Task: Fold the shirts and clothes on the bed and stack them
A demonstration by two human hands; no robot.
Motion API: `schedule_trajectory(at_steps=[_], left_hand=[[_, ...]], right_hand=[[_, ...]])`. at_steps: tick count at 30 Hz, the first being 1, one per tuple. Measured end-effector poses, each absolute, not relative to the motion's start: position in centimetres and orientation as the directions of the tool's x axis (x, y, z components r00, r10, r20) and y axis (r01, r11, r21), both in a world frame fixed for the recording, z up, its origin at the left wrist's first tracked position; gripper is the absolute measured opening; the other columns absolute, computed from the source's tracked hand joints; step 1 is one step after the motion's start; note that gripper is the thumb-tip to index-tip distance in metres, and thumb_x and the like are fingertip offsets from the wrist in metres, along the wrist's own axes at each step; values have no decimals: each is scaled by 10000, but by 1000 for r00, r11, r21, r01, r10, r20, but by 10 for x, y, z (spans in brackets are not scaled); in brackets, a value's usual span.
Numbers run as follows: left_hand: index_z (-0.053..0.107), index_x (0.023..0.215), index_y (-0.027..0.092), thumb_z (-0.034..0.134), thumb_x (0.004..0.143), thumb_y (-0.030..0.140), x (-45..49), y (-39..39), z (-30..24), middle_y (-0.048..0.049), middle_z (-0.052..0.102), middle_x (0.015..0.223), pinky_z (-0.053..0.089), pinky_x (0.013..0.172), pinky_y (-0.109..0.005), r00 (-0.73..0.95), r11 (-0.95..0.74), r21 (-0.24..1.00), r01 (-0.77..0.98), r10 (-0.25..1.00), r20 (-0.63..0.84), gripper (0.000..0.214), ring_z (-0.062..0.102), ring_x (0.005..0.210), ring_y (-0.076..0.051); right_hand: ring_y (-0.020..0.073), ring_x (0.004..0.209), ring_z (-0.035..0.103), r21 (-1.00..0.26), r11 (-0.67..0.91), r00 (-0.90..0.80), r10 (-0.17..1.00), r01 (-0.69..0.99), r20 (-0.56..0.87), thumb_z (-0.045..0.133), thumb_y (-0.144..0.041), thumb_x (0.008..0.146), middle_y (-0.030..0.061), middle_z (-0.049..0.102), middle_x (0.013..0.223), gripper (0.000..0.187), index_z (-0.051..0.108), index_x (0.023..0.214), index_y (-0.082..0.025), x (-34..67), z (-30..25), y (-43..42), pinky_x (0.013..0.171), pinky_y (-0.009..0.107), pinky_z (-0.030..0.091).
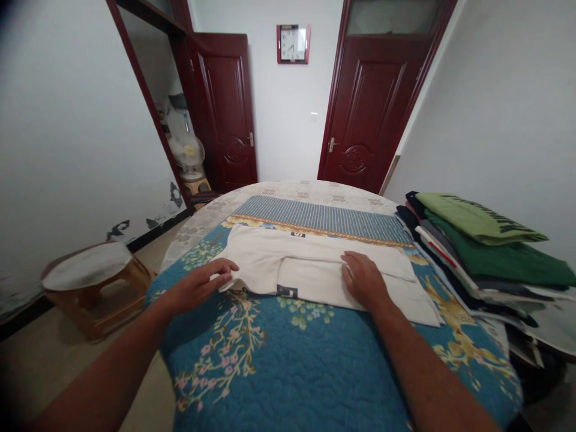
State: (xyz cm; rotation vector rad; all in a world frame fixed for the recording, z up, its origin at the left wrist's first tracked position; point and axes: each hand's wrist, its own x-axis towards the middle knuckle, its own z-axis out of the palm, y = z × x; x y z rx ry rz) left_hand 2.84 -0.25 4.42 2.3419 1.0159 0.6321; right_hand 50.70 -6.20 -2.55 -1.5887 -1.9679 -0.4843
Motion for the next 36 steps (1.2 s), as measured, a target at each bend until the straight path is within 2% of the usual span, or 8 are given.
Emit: schedule_trajectory(at_steps=[4, 9, 14, 19, 22, 27, 32, 36], left_hand=[[632, 992, 219, 450, 1074, 521, 36, 10, 46, -12, 666, 921, 459, 782, -299, 616, -541, 651, 532, 775, 141, 362, 601, 852, -187], [601, 934, 212, 447, 1062, 527, 48, 20, 49, 1, 619, 876, 444, 773, -294, 658, -564, 652, 508, 742, 129, 374, 561, 832, -177], [568, 915, 216, 418, 1066, 533, 43, 23, 38, 6, 573, 863, 449, 774, -292, 651, -553, 664, 504, 748, 129, 382, 526, 821, -172], [573, 923, 220, 394, 1064, 578, 35, 38, 36, 5, 575, 869, 466, 783, -291, 676, -552, 681, 482, 728, 112, 425, 528, 825, -172], [596, 894, 216, 457, 1023, 608, 45, 63, 46, 4, 585, 826, 470, 782, -300, 685, -534, 693, 484, 725, 79, 435, 549, 811, -179], [676, 1087, 195, 454, 964, 665, 72, 102, 49, -48, 681, 876, 467, 685, -318, 399, -199, 849, 489, 917, -15, 533, 610, 766, -209], [565, 1513, 204, 710, 838, 597, 70, 108, 28, -1, 668, 846, 435, 708, -294, 498, -307, 799, 517, 867, 11, 795, 587, 757, -192], [572, 1519, 177, 604, 903, 425, 67, 110, 16, 41, 544, 742, 382, 653, -280, 496, -436, 744, 507, 853, 161, 665, 484, 662, -155]], right_hand=[[280, 1288, 623, -146, 474, -332, 774, 868, 539, 579, -301, 1018, 159, 694, 1377, 369, 701, 1344, -179, 424, -16, -69, 1137, 466, 500], [316, 1336, 560, -219, 551, -449, 808, 805, 381, 744, -457, 923, 158, 646, 1440, 617, 614, 1456, -176, 325, -7, -69, 1157, 481, 435], [264, 1153, 610, -207, 496, -429, 853, 843, 296, 621, -268, 982, 118, 714, 1180, 206, 716, 1140, -177, 287, -3, -59, 1055, 406, 433], [249, 1106, 616, -181, 496, -454, 861, 849, 230, 521, -223, 1025, 122, 723, 1146, 194, 696, 1095, -177, 291, 2, -52, 950, 344, 433], [221, 1014, 643, -307, 406, -354, 911, 861, 212, 492, -260, 1058, 98, 739, 1070, 211, 691, 1057, -191, 298, 8, -35, 885, 300, 433], [176, 801, 656, -657, -63, 162, 982, 752, 91, 390, -301, 1102, 62, 735, 894, 336, 674, 971, -181, 313, 8, 1, 726, 251, 426], [167, 811, 655, -661, 3, 135, 978, 750, 157, 506, -289, 1049, 64, 744, 910, 252, 693, 920, -180, 319, 1, 5, 752, 243, 432], [149, 680, 636, -742, -18, 138, 985, 671, 102, 475, -317, 1051, 35, 730, 844, 285, 705, 957, -178, 323, -1, 5, 683, 241, 458]])
